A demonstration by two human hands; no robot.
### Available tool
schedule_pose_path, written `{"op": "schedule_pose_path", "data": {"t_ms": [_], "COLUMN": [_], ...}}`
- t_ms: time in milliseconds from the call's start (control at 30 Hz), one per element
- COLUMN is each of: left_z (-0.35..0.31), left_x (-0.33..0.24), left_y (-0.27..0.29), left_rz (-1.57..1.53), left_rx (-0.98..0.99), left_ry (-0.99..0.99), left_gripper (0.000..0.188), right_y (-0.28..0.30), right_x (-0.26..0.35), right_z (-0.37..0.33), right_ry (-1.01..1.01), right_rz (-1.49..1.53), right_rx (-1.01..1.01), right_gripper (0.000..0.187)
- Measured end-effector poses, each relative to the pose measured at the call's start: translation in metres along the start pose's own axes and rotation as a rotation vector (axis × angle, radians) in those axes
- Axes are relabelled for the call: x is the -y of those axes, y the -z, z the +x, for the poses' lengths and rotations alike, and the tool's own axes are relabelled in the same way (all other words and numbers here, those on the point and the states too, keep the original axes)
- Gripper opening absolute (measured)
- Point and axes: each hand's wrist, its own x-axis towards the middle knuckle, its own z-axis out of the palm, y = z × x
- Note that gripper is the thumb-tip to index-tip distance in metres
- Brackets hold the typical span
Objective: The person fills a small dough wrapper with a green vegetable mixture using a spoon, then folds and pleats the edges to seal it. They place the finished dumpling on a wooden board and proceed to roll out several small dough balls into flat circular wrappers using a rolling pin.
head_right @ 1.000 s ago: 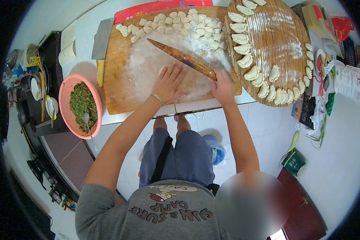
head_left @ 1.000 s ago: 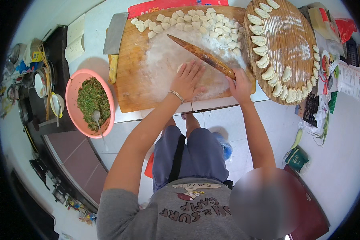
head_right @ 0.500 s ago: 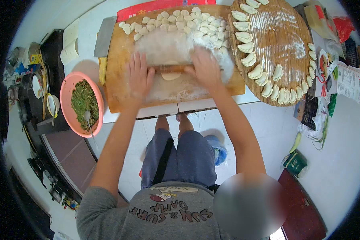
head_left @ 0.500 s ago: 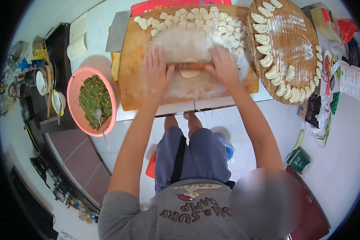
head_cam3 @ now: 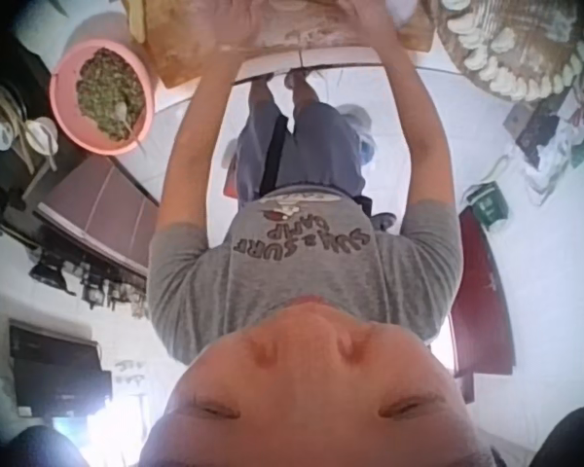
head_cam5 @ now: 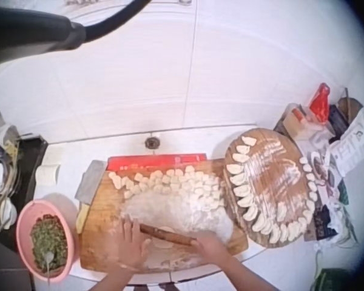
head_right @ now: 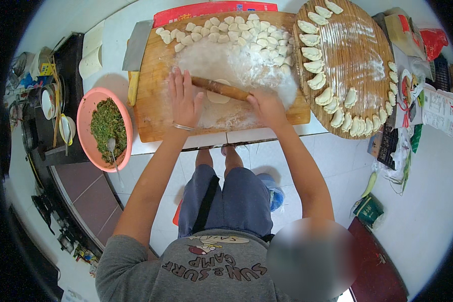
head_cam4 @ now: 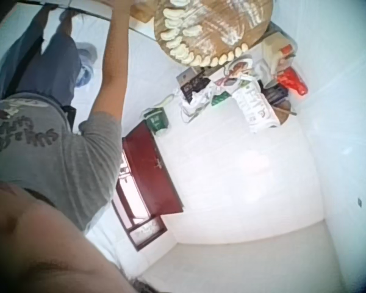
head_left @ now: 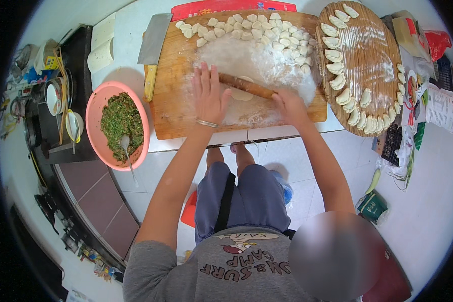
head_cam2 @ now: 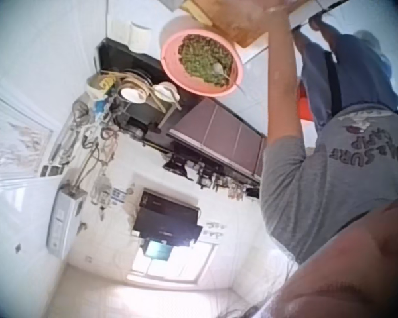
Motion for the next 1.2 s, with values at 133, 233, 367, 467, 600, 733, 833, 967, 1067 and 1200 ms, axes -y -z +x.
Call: {"op": "schedule_pose_path", "data": {"t_ms": [133, 233, 367, 467, 600, 733, 833, 967, 1067, 1200], "left_z": [-0.009, -0.010, -0.001, -0.002, 0.004, 0.053, 0.089, 0.107, 0.092, 0.036], "left_x": [-0.026, -0.044, -0.040, -0.024, 0.059, 0.079, 0.081, 0.071, 0.056, 0.019], "left_y": [-0.016, -0.044, -0.057, -0.046, -0.019, 0.001, -0.010, -0.027, -0.031, -0.041], "left_rz": [-0.160, -0.071, 0.097, 0.129, 0.416, 0.433, 0.218, 0.163, 0.113, -0.262], "left_rx": [0.083, 0.201, 0.288, 0.348, 0.152, -0.107, -0.150, -0.197, 0.002, 0.096], "left_ry": [-0.078, -0.115, -0.240, -0.059, 0.095, 0.115, 0.024, 0.105, 0.136, -0.059], "left_gripper": [0.072, 0.073, 0.072, 0.068, 0.070, 0.058, 0.042, 0.030, 0.029, 0.031], "right_y": [0.002, 0.005, 0.005, 0.000, 0.003, 0.000, 0.001, 0.003, 0.002, -0.005], "right_x": [0.000, -0.004, -0.004, -0.004, -0.001, -0.001, 0.011, 0.016, 0.013, 0.010], "right_z": [0.003, -0.002, -0.005, -0.010, -0.012, -0.011, -0.006, -0.003, -0.007, -0.012], "right_ry": [-0.288, -0.341, -0.470, -0.500, -0.474, -0.473, -0.475, -0.484, -0.494, -0.484], "right_rz": [0.266, 0.432, 0.530, 0.594, 0.546, 0.556, 0.608, 0.680, 0.713, 0.707], "right_rx": [0.022, -0.051, -0.139, -0.196, -0.192, -0.222, -0.247, -0.273, -0.316, -0.327], "right_gripper": [0.036, 0.043, 0.042, 0.040, 0.040, 0.041, 0.041, 0.040, 0.040, 0.041]}}
